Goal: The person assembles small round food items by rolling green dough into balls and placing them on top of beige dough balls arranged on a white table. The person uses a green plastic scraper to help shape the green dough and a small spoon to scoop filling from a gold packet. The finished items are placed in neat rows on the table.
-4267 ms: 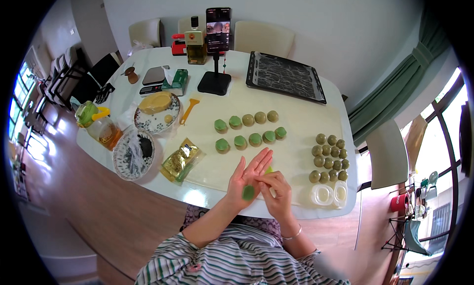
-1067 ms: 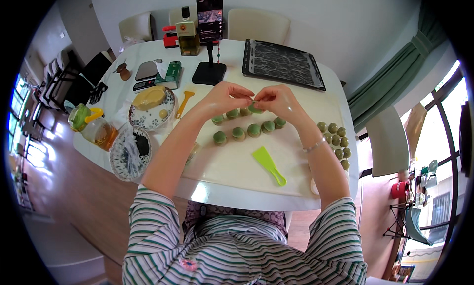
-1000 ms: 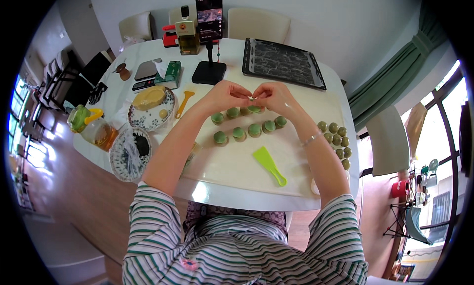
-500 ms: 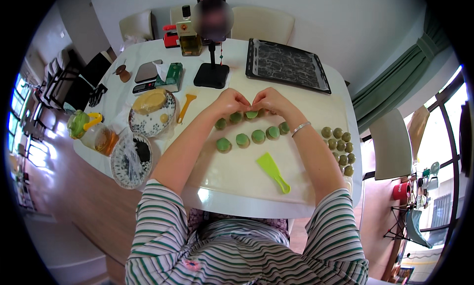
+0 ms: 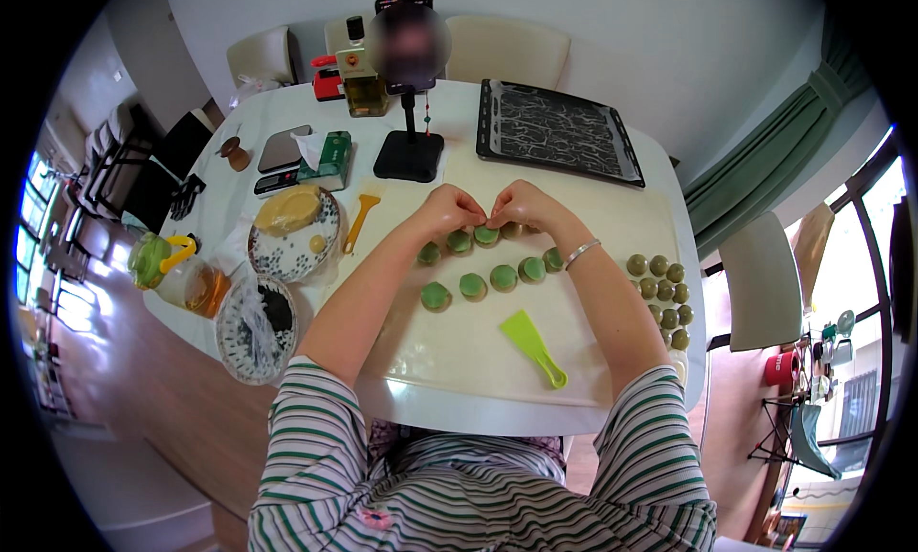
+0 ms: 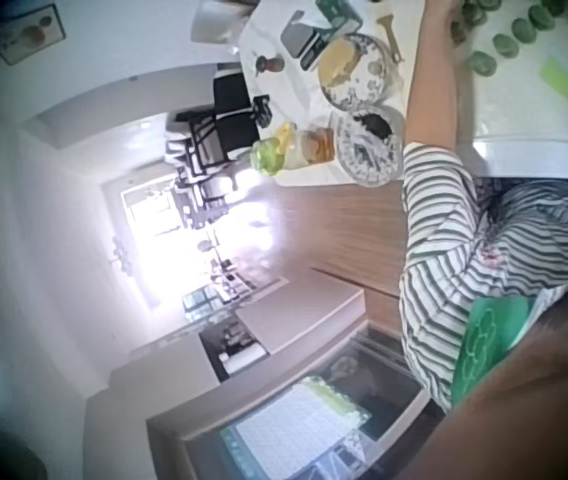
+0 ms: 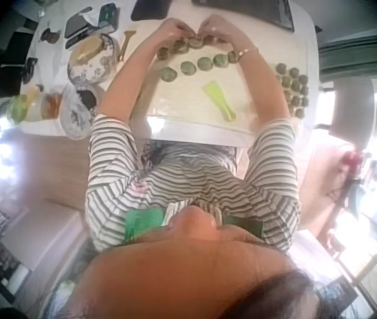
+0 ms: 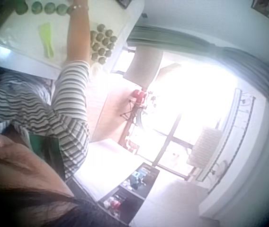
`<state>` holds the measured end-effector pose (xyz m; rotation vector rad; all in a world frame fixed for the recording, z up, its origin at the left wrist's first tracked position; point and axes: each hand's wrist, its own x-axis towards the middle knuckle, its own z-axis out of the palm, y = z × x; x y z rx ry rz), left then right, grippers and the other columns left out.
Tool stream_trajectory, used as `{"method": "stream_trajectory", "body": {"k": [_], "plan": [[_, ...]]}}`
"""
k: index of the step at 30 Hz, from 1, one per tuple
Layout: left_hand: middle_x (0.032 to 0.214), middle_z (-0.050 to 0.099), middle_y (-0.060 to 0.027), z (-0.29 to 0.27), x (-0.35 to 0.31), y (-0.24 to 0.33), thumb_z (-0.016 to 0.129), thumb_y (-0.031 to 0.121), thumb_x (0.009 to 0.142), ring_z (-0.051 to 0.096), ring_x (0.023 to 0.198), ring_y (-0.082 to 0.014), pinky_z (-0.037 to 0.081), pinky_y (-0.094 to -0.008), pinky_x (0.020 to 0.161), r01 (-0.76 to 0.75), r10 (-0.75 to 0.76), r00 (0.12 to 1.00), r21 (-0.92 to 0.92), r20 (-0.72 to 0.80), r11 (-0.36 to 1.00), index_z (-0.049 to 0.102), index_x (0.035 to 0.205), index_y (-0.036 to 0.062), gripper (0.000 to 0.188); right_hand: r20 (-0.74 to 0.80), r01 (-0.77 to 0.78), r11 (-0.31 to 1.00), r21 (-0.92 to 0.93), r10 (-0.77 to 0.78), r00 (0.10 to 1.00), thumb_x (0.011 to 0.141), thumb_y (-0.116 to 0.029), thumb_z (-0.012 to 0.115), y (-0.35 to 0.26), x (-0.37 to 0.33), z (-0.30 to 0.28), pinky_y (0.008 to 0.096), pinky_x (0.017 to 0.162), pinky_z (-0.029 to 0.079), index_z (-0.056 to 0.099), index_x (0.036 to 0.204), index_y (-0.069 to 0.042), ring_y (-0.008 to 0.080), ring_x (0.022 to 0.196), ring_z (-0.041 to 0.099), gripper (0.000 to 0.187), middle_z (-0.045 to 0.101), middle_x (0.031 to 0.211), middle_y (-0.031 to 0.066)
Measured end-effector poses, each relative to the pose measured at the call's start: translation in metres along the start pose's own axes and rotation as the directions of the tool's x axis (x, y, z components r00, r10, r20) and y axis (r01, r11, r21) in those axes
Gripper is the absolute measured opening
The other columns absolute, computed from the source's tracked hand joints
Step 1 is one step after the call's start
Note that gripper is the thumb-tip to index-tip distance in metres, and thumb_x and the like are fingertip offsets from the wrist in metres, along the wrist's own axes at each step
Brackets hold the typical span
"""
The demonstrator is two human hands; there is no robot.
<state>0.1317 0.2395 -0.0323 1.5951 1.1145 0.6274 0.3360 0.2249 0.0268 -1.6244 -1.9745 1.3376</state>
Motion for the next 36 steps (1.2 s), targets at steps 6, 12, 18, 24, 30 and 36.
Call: {"method": "stream_trajectory", "body": {"k": [6, 12, 18, 24, 30, 36], "plan": [[0.079, 0.074, -0.0061, 0.002, -0.002, -0.001, 0.082, 0.014, 0.075, 0.068, 0.073, -0.0132, 0.054, -0.0292, 0.071, -0.029, 0.041, 0.997, 0.157, -0.071, 0.987, 0.079, 0.084, 0.0075, 0.011, -0.071, 0.052, 0.998, -0.031, -0.054, 0.996, 0.073, -0.013, 0.081, 0.006, 0.0, 0.001, 0.0278, 0.046, 0.037, 0.071, 0.077, -0.006, 0.0101, 0.053, 0.05, 0.013, 0.059, 0.063, 0.0002], [0.083, 0.075, -0.0033, -0.004, -0.018, 0.005, 0.079, 0.024, 0.079, 0.07, 0.075, -0.017, 0.051, -0.0328, 0.076, -0.067, 0.142, 0.972, 0.357, -0.189, 0.932, 0.081, 0.088, 0.0152, 0.013, -0.335, 0.275, 0.874, -0.4, -0.419, 0.844, 0.082, -0.018, 0.071, 0.014, -0.023, 0.016, 0.0383, 0.084, 0.05, 0.075, 0.088, -0.009, 0.0226, 0.098, 0.065, 0.011, 0.073, 0.102, 0.0041], [0.087, 0.075, -0.0048, 0.007, -0.056, 0.035, 0.069, 0.019, 0.086, 0.069, 0.081, -0.0212, 0.04, -0.0429, 0.1, -0.159, 0.304, 0.946, 0.662, -0.109, 0.732, 0.08, 0.096, 0.0175, 0.015, -0.171, 0.397, 0.527, -0.752, -0.737, 0.654, 0.092, -0.012, 0.059, 0.033, -0.067, 0.044, 0.0593, 0.113, 0.026, 0.069, 0.119, -0.014, 0.0238, 0.138, 0.044, 0.029, 0.068, 0.124, -0.0004], [0.09, 0.074, -0.0032, 0.018, -0.057, 0.035, 0.06, 0.012, 0.088, 0.067, 0.09, -0.0238, 0.028, -0.057, 0.107, -0.125, 0.219, 0.975, 0.757, -0.024, 0.642, 0.078, 0.105, 0.0199, 0.026, -0.168, 0.4, 0.587, -0.704, -0.685, 0.709, 0.093, -0.009, 0.056, 0.042, -0.065, 0.048, 0.0642, 0.115, 0.019, 0.065, 0.126, -0.014, 0.0267, 0.143, 0.04, 0.035, 0.065, 0.129, 0.0008], [0.097, 0.073, -0.0075, 0.018, -0.056, 0.028, 0.062, 0.012, 0.087, 0.067, 0.094, -0.0276, 0.031, -0.055, 0.107, -0.117, 0.258, 0.962, 0.71, -0.093, 0.695, 0.076, 0.109, 0.0173, 0.026, -0.232, 0.391, 0.719, -0.574, -0.601, 0.764, 0.092, -0.009, 0.058, 0.039, -0.061, 0.049, 0.0653, 0.114, 0.021, 0.065, 0.125, -0.013, 0.0286, 0.142, 0.041, 0.034, 0.066, 0.127, 0.0021], [0.114, 0.071, -0.0154, -0.024, -0.131, 0.091, 0.07, 0.01, 0.087, 0.066, 0.104, -0.03, 0.049, -0.0398, 0.095, -0.339, 0.506, 0.822, 0.49, -0.262, 0.803, 0.072, 0.117, 0.0081, 0.03, -0.577, 0.457, 0.742, -0.49, -0.669, 0.468, 0.087, -0.006, 0.067, 0.006, -0.12, 0.022, 0.0464, 0.101, 0.042, 0.071, 0.106, -0.007, 0.0318, 0.117, 0.059, 0.02, 0.071, 0.111, 0.0104]]}}
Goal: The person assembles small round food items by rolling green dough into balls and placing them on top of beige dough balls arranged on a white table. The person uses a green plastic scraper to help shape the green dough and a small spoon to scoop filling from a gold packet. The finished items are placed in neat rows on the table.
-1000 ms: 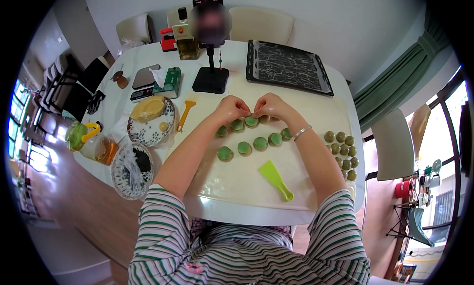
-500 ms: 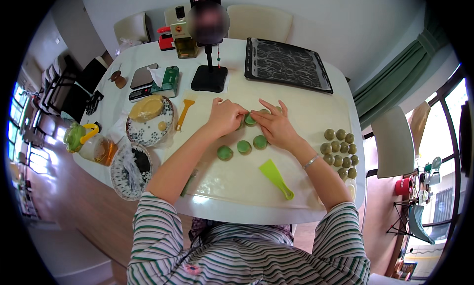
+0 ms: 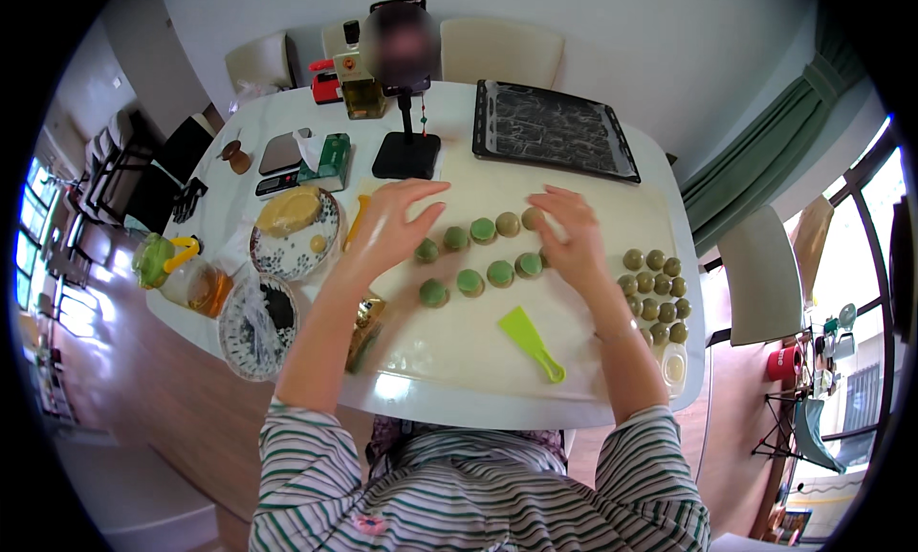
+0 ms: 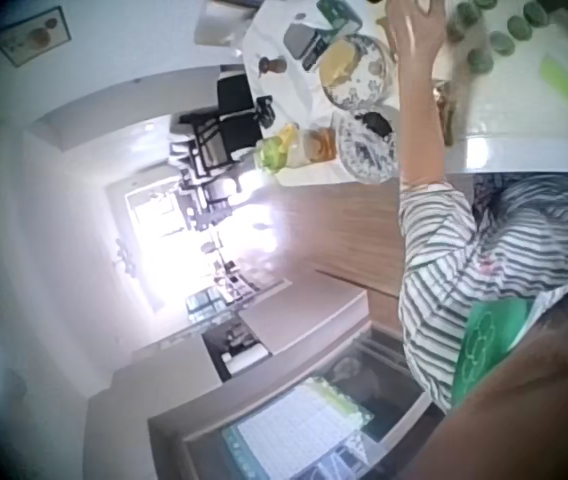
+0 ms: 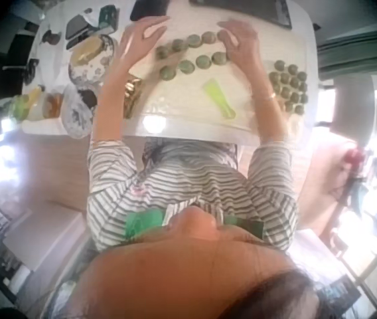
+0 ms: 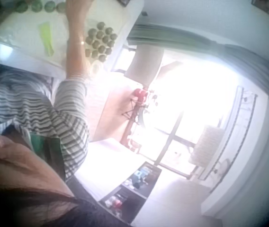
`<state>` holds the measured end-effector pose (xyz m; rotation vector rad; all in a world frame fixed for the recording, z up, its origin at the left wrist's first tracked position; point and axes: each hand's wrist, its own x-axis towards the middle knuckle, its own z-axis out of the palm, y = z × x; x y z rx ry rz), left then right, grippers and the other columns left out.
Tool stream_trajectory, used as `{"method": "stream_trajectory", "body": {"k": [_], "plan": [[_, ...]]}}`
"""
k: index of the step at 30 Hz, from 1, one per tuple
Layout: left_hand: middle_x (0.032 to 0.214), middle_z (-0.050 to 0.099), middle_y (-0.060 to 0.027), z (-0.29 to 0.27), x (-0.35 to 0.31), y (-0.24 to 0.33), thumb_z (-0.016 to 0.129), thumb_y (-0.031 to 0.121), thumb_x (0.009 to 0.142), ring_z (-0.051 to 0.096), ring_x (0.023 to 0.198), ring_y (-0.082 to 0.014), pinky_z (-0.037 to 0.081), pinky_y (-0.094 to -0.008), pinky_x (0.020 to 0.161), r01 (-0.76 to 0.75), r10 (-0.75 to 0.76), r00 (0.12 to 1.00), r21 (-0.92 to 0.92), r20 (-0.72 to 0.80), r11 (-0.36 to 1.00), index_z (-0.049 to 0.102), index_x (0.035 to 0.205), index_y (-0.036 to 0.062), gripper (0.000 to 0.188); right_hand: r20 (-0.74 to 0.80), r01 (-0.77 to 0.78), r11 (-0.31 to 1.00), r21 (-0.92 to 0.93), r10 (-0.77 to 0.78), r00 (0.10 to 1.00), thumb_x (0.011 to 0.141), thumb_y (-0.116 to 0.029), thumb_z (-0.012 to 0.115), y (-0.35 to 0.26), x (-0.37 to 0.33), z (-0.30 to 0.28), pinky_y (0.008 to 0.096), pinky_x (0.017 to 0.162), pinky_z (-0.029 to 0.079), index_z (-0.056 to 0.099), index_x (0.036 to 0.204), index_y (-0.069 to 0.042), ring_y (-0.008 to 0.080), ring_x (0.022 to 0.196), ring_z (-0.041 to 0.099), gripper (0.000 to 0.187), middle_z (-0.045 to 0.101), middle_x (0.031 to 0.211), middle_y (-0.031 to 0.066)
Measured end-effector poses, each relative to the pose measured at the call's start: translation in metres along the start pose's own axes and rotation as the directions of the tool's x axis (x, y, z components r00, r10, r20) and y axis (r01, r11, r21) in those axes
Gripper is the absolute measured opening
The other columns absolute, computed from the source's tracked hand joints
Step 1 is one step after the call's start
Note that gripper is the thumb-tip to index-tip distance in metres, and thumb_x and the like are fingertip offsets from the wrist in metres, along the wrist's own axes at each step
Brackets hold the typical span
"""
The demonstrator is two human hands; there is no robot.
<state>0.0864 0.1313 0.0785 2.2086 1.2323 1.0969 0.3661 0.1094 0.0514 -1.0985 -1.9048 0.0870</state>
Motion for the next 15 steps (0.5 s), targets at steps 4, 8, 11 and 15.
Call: {"method": "stream_trajectory", "body": {"k": [4, 8, 11, 15], "plan": [[0.119, 0.068, -0.0161, -0.045, -0.088, 0.033, 0.077, 0.012, 0.081, 0.065, 0.106, -0.0308, 0.05, -0.0385, 0.094, 0.062, -0.035, 0.981, 0.136, -0.189, 0.989, 0.064, 0.129, 0.0054, 0.05, -0.05, -0.186, 0.979, 0.087, 0.191, 0.98, 0.083, 0.004, 0.068, -0.049, -0.059, -0.047, 0.0366, 0.075, 0.054, 0.071, 0.094, -0.001, 0.0306, 0.085, 0.069, 0.013, 0.072, 0.09, 0.0141], [0.13, 0.058, -0.0218, -0.024, -0.171, 0.02, 0.09, 0.032, 0.065, 0.055, 0.119, -0.0381, 0.045, -0.0451, 0.1, 0.377, -0.352, 0.926, 0.388, -0.137, 0.841, 0.045, 0.144, -0.0003, 0.097, 0.246, -0.361, 0.909, 0.208, 0.309, 0.919, 0.083, 0.001, 0.069, -0.085, -0.136, -0.017, 0.0343, 0.07, 0.055, 0.073, 0.091, -0.002, 0.0303, 0.077, 0.069, 0.01, 0.071, 0.087, 0.0145], [0.133, 0.052, -0.0222, -0.01, -0.193, 0.007, 0.092, 0.041, 0.059, 0.049, 0.123, -0.0396, 0.041, -0.049, 0.102, 0.479, -0.533, 0.843, 0.551, -0.072, 0.684, 0.037, 0.147, -0.003, 0.113, 0.353, -0.371, 0.886, 0.277, 0.265, 0.897, 0.085, -0.002, 0.069, -0.102, -0.154, 0.019, 0.0351, 0.069, 0.054, 0.073, 0.093, -0.002, 0.0303, 0.076, 0.069, 0.009, 0.071, 0.087, 0.0145], [0.124, 0.051, -0.022, -0.009, -0.201, -0.01, 0.093, 0.043, 0.055, 0.047, 0.12, -0.0401, 0.038, -0.0514, 0.102, 0.568, -0.588, 0.794, 0.531, -0.152, 0.629, 0.039, 0.143, -0.0006, 0.112, 0.355, -0.312, 0.891, 0.33, 0.189, 0.916, 0.086, -0.002, 0.069, -0.119, -0.145, 0.041, 0.0359, 0.067, 0.053, 0.073, 0.096, -0.002, 0.0306, 0.075, 0.068, 0.011, 0.07, 0.086, 0.0139]]}}
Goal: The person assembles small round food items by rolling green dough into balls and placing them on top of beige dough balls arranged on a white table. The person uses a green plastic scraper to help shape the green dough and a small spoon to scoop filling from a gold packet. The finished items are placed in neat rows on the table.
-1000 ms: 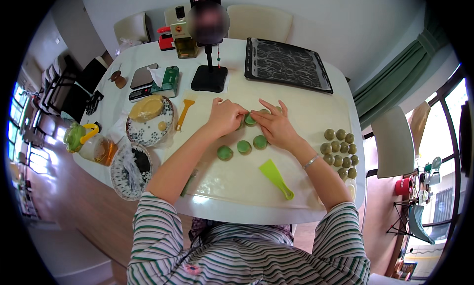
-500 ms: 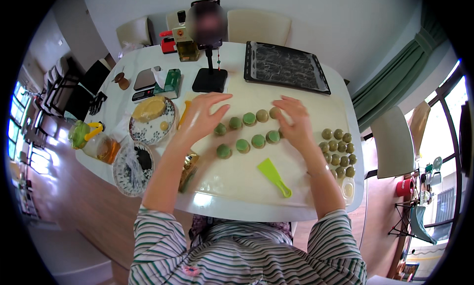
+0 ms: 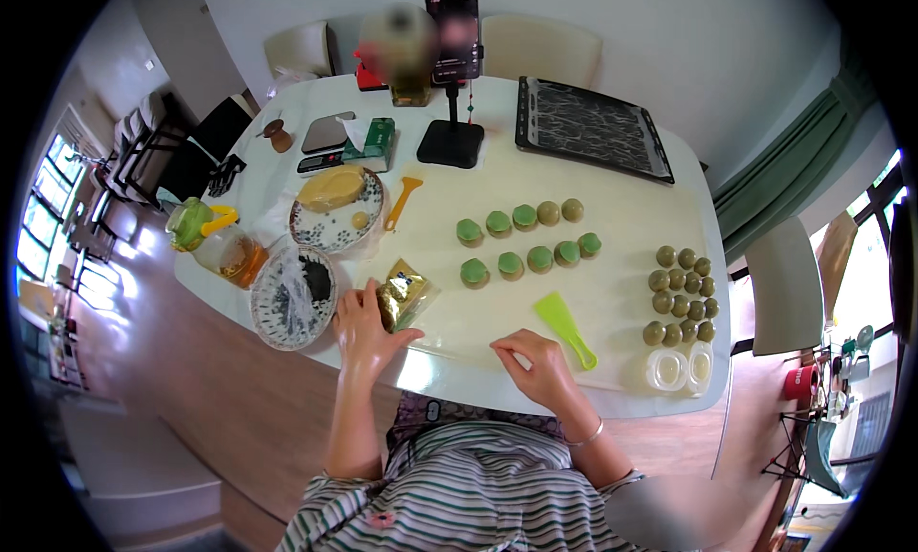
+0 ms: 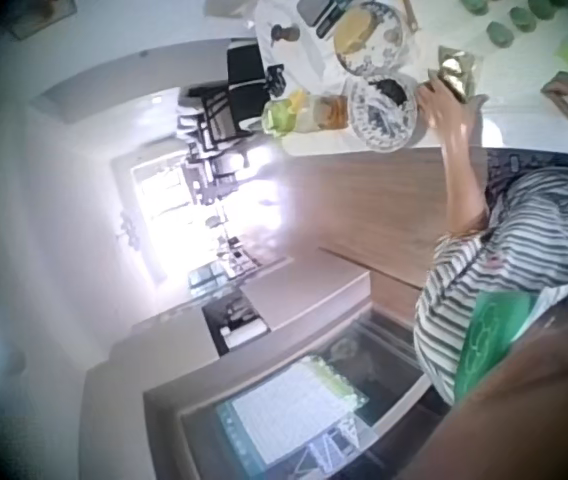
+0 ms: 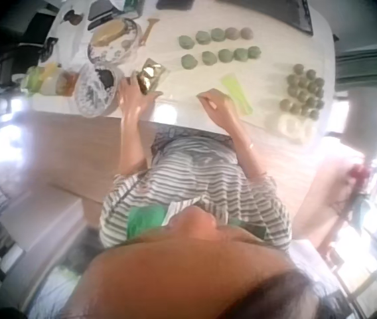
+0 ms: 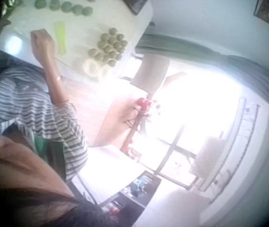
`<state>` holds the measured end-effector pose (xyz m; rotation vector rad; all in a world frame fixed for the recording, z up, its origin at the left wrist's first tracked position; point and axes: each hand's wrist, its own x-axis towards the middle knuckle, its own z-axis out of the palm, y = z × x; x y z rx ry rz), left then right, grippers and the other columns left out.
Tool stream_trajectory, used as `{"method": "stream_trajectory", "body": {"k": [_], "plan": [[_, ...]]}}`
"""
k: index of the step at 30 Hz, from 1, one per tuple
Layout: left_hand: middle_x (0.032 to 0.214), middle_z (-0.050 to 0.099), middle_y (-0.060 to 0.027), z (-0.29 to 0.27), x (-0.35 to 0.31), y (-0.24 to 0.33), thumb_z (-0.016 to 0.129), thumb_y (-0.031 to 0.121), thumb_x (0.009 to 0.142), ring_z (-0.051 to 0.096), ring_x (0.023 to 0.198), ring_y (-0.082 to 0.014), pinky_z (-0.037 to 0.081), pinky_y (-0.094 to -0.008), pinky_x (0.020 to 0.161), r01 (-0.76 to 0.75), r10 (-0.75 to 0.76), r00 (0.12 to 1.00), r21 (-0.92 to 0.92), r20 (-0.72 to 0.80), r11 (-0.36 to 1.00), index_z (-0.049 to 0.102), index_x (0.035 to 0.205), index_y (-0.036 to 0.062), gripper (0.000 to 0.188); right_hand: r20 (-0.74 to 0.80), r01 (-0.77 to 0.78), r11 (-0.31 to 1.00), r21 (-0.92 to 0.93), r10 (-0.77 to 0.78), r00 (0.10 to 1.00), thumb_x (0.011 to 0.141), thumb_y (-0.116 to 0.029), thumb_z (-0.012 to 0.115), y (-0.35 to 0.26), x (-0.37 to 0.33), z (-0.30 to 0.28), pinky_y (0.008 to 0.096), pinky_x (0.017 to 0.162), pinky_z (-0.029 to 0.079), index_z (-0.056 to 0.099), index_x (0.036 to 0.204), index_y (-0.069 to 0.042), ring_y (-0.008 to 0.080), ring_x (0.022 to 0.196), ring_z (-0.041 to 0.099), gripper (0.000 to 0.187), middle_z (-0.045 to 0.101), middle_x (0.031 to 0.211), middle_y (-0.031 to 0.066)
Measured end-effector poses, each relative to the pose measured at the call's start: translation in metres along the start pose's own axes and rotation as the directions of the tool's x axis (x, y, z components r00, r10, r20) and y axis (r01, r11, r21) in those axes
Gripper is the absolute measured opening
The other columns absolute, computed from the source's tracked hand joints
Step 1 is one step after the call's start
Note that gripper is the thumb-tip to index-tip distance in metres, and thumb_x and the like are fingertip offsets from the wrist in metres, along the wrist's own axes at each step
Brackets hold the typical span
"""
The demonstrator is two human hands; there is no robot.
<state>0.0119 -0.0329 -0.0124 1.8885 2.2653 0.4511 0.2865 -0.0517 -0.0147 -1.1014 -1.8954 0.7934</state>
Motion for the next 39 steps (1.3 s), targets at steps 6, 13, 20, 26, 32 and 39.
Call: {"method": "stream_trajectory", "body": {"k": [6, 13, 20, 26, 32, 39], "plan": [[0.124, 0.041, -0.0185, 0.015, -0.001, -0.014, 0.092, 0.029, 0.055, 0.043, 0.118, -0.0392, 0.04, -0.0511, 0.099, -0.113, 0.082, 0.987, -0.225, -0.141, 0.968, 0.037, 0.137, 0.0073, 0.101, -0.104, 0.102, 0.995, -0.024, -0.104, 0.989, 0.084, 0.002, 0.069, -0.024, 0.023, 0.011, 0.032, 0.074, 0.055, 0.074, 0.102, -0.004, 0.0275, 0.092, 0.068, 0.019, 0.069, 0.109, 0.0146], [0.111, 0.039, -0.0127, 0.04, -0.025, -0.001, 0.094, 0.026, 0.06, 0.042, 0.099, -0.0273, 0.04, -0.0394, 0.087, -0.65, 0.253, 0.666, -0.379, -0.701, 0.659, 0.039, 0.132, 0.0082, 0.092, -0.131, 0.353, 0.933, -0.07, -0.36, 0.924, 0.076, 0.002, 0.073, -0.094, 0.023, -0.009, 0.0398, 0.085, 0.053, 0.076, 0.103, -0.01, 0.0301, 0.105, 0.066, 0.03, 0.062, 0.129, 0.0163], [0.11, 0.039, -0.0104, 0.048, -0.031, 0.021, 0.095, 0.031, 0.062, 0.043, 0.095, -0.0253, 0.041, -0.0378, 0.078, -0.746, 0.314, 0.579, -0.333, -0.752, 0.577, 0.038, 0.132, 0.0093, 0.093, -0.065, 0.366, 0.922, -0.128, -0.376, 0.924, 0.069, 0.001, 0.071, -0.099, 0.014, -0.007, 0.0397, 0.083, 0.051, 0.073, 0.099, -0.007, 0.0283, 0.096, 0.067, 0.03, 0.063, 0.129, 0.016], [0.113, 0.039, -0.0099, 0.05, -0.039, 0.024, 0.092, 0.028, 0.058, 0.045, 0.098, -0.027, 0.041, -0.0397, 0.081, -0.753, 0.368, 0.595, -0.336, -0.714, 0.566, 0.04, 0.136, 0.0115, 0.095, 0.009, 0.327, 0.918, -0.223, -0.334, 0.943, 0.072, 0.0, 0.069, -0.087, 0.01, -0.011, 0.0401, 0.084, 0.052, 0.075, 0.096, -0.007, 0.0264, 0.089, 0.068, 0.025, 0.07, 0.117, 0.0125], [0.109, 0.044, -0.0062, 0.042, -0.047, 0.023, 0.084, 0.02, 0.054, 0.051, 0.092, -0.0257, 0.039, -0.0411, 0.086, -0.794, 0.527, 0.527, -0.165, -0.667, 0.585, 0.049, 0.131, 0.0142, 0.085, 0.027, 0.172, 0.98, -0.101, -0.17, 0.985, 0.07, 0.001, 0.066, -0.074, 0.005, -0.01, 0.0396, 0.078, 0.054, 0.075, 0.098, -0.006, 0.0297, 0.081, 0.069, 0.03, 0.074, 0.104, 0.0111], [0.105, 0.048, -0.0053, 0.028, -0.057, 0.051, 0.076, 0.013, 0.06, 0.053, 0.086, -0.0224, 0.038, -0.0402, 0.084, -0.741, 0.613, 0.587, -0.046, -0.529, 0.67, 0.055, 0.137, 0.0091, 0.08, 0.171, 0.065, 0.986, -0.153, -0.039, 0.985, 0.069, -0.002, 0.066, -0.036, -0.001, 0.01, 0.0448, 0.069, 0.056, 0.075, 0.101, -0.012, 0.0364, 0.078, 0.067, 0.035, 0.072, 0.096, 0.0103]]}}
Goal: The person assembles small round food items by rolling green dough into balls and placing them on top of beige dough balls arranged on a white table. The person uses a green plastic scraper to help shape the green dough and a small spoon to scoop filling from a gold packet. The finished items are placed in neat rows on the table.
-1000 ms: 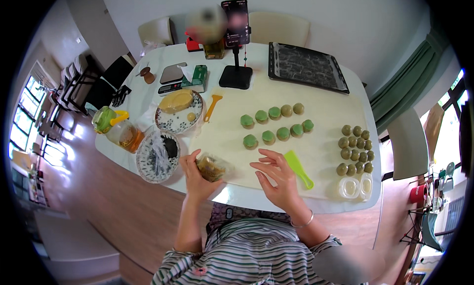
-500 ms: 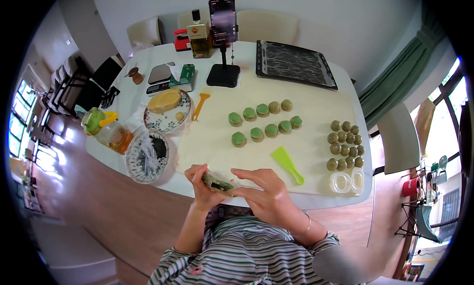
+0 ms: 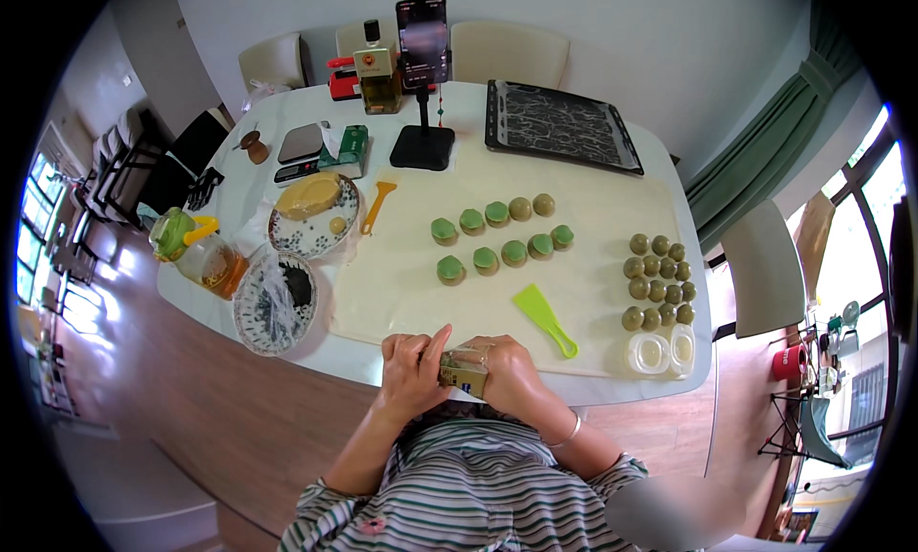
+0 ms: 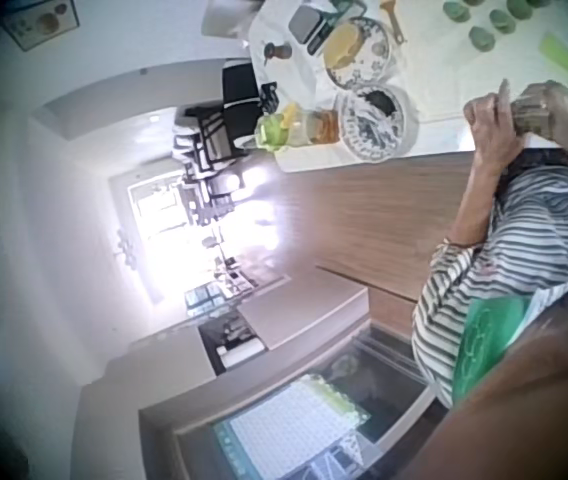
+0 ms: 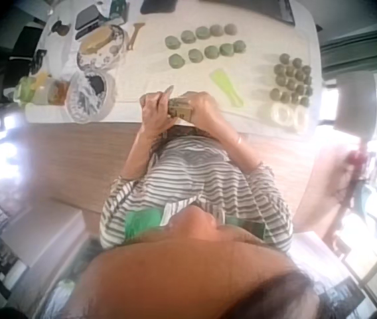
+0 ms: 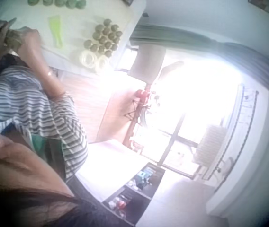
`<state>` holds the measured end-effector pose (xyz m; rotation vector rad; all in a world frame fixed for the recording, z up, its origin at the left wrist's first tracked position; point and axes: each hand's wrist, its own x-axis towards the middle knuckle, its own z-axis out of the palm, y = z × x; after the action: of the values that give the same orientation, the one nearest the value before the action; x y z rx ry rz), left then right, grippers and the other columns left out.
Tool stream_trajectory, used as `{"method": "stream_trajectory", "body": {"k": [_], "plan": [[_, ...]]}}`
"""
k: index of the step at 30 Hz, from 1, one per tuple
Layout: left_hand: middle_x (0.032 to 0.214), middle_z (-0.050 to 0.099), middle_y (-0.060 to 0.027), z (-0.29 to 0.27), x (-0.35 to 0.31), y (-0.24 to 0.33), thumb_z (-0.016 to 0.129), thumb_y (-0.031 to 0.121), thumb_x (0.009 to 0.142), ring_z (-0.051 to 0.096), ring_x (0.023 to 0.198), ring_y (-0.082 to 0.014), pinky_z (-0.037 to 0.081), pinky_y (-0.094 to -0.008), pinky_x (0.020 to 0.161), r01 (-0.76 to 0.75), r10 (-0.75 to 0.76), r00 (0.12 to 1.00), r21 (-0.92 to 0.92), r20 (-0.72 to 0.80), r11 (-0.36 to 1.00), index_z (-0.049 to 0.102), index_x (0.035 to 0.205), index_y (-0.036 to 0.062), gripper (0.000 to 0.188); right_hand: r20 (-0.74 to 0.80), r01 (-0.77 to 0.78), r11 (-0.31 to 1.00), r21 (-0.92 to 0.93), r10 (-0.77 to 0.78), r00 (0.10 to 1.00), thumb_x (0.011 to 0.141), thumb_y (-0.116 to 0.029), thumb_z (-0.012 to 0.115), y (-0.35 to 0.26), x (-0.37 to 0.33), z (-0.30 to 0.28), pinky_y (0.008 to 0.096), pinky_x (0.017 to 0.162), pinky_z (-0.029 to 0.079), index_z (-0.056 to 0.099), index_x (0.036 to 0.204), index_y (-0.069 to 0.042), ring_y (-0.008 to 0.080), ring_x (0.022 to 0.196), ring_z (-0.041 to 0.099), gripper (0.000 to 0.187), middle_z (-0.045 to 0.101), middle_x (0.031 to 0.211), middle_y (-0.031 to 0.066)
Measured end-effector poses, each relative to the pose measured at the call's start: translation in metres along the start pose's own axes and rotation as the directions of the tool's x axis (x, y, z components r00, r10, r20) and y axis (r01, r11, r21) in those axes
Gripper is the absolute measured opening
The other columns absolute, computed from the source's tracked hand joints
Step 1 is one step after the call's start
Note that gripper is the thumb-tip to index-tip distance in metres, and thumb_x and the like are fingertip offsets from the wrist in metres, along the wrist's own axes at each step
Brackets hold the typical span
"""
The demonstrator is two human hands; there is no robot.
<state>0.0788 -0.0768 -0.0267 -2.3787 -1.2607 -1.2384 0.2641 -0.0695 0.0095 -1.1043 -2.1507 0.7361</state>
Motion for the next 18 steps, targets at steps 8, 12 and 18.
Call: {"method": "stream_trajectory", "body": {"k": [8, 12, 18], "plan": [[0.101, 0.05, -0.0056, 0.0, 0.002, 0.0, 0.078, 0.013, 0.059, 0.053, 0.087, -0.0235, 0.038, -0.0403, 0.084, 0.019, -0.023, 0.997, 0.056, 0.073, 0.998, 0.054, 0.138, 0.0081, 0.083, -0.041, -0.015, 1.0, -0.016, 0.014, 0.999, 0.066, -0.001, 0.068, 0.005, -0.002, 0.01, 0.044, 0.07, 0.054, 0.073, 0.096, -0.008, 0.0378, 0.078, 0.066, 0.031, 0.071, 0.094, 0.0119], [0.101, 0.051, -0.0062, -0.007, 0.005, 0.002, 0.08, 0.011, 0.056, 0.054, 0.09, -0.0242, 0.038, -0.0407, 0.083, 0.05, -0.053, 0.989, 0.025, 0.135, 0.998, 0.052, 0.139, 0.0076, 0.088, -0.061, 0.025, 1.0, -0.013, -0.026, 0.998, 0.065, 0.0, 0.065, 0.005, -0.001, 0.011, 0.0469, 0.068, 0.054, 0.074, 0.098, -0.009, 0.0393, 0.077, 0.066, 0.036, 0.071, 0.098, 0.012], [0.102, 0.052, -0.0077, -0.015, 0.004, 0.005, 0.082, 0.011, 0.053, 0.055, 0.095, -0.0264, 0.04, -0.0427, 0.085, 0.106, -0.098, 0.97, -0.022, 0.223, 0.994, 0.049, 0.141, 0.007, 0.094, -0.013, 0.057, 0.991, -0.121, -0.059, 0.998, 0.066, -0.003, 0.069, -0.004, -0.003, 0.005, 0.0449, 0.074, 0.055, 0.072, 0.093, -0.005, 0.0343, 0.084, 0.067, 0.028, 0.071, 0.107, 0.0122]]}}
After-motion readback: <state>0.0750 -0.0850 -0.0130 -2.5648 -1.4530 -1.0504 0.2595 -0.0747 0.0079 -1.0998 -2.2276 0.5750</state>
